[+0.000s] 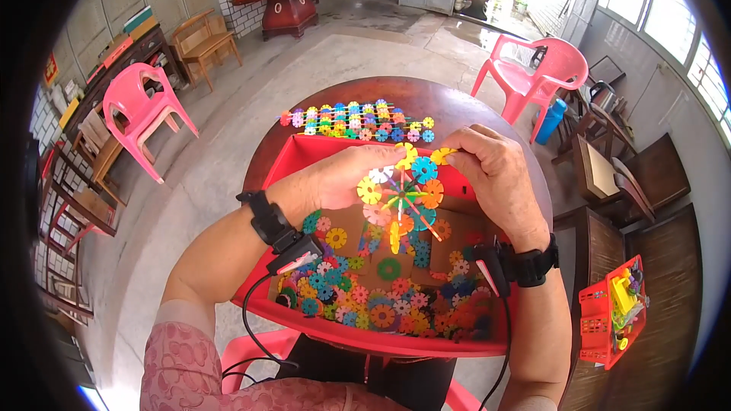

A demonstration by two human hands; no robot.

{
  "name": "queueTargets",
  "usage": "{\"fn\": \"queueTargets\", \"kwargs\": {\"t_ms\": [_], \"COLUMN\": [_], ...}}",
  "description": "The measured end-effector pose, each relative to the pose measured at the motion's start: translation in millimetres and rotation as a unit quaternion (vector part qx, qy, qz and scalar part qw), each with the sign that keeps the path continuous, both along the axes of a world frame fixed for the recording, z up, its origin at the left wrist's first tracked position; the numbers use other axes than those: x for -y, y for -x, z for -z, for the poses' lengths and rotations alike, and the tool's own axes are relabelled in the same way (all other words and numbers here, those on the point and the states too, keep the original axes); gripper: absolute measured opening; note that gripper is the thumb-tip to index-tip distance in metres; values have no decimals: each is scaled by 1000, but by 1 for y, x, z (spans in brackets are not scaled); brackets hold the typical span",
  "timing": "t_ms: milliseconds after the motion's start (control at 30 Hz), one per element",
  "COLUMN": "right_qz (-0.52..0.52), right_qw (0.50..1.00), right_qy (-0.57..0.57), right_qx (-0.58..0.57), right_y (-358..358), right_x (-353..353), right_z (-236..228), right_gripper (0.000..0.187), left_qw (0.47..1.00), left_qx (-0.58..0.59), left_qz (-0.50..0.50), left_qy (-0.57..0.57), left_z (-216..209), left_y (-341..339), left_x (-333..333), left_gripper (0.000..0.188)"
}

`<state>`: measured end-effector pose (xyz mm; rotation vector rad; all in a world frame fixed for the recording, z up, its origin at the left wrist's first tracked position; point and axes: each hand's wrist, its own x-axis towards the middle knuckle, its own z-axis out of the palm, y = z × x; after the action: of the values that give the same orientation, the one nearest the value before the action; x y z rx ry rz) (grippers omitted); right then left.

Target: The person assembles colorful snowflake-shaped interlocking blocks by hand, picking them from a box and connecting them to form a spherical structure.

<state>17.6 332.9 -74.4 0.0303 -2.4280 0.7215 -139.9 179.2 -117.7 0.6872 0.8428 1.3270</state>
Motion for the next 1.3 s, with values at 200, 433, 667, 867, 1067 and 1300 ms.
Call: {"fn": "queueTargets", "kwargs": {"t_ms": [200,433,667,867,1067,1300], "right_qz": [-20,-29,-30,-39,-40,-38], "right_qw": [999,999,998,998,998,998], "right_qy": [-9,-31,-47,-31,-14,-9], "right_qx": [33,30,21,27,35,46], "right_y": [-1,0,1,1,2,2], "right_x": [0,0,3,3,4,2], "right_z": [-3,1,1,1,3,2], "right_gripper": [12,14,14,13,13,13], "left_qw": [995,987,979,986,983,985], "left_qx": [-87,-151,-179,-155,-172,-137], "left_qz": [-27,-58,-81,-64,-63,-70], "left_qy": [31,5,47,-3,7,77], "left_z": [-4,-3,0,10,3,-8], "left_y": [-7,-8,-6,-2,-4,-10], "left_x": [0,1,-1,-3,-3,-1], "left_gripper": [27,28,30,31,28,19]}}
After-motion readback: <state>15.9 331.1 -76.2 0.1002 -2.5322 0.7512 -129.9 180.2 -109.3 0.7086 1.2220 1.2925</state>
